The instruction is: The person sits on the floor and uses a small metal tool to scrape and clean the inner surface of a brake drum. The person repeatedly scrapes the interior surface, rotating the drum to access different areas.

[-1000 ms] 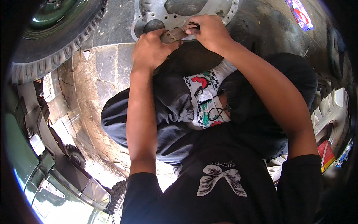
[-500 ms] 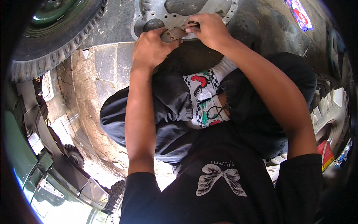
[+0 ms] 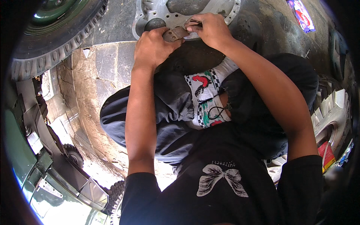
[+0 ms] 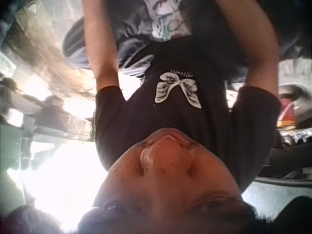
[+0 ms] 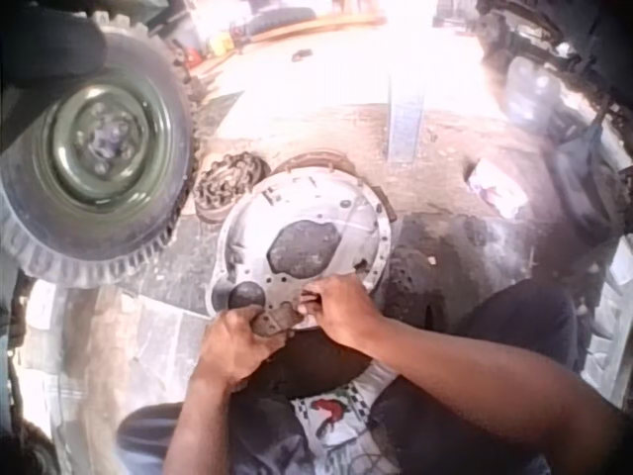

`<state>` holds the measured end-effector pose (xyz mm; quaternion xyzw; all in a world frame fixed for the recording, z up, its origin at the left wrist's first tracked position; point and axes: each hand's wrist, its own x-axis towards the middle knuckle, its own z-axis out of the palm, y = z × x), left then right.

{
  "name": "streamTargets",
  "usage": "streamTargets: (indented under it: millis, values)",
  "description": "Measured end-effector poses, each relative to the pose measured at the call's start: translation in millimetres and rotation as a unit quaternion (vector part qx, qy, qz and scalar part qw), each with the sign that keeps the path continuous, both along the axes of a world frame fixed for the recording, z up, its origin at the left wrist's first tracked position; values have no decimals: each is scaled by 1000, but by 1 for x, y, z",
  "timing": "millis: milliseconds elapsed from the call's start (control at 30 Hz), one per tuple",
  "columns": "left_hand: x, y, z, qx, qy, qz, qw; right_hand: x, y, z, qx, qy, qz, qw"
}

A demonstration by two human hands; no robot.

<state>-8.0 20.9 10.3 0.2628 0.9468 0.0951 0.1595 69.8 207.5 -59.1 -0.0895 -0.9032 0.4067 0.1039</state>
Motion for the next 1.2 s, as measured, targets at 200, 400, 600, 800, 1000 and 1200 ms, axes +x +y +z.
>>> streamTargets:
  millis: [200, 400, 600, 800, 1000, 1200]
  values:
    - [3, 2, 2, -7, 6, 7, 1000, 2, -7, 3, -21, -42, -54, 997]
    - [4, 2, 1, -2, 6, 7, 1000, 3, -8, -6, -22, -45, -71, 996]
    - [2, 1, 0, -16, 1, 2, 1000, 5, -10, 16, -52, -113, -52, 991]
    - [5, 2, 1, -12, 15, 5, 1000, -1, -12, 5, -35, -62, -82, 994]
    - [5, 5, 3, -23, 4, 11, 1000, -3, -10, 5, -36, -75, -88, 993]
    - [6, 3, 2, -21, 13, 9, 1000, -2, -9, 7, -65, -108, -88, 988]
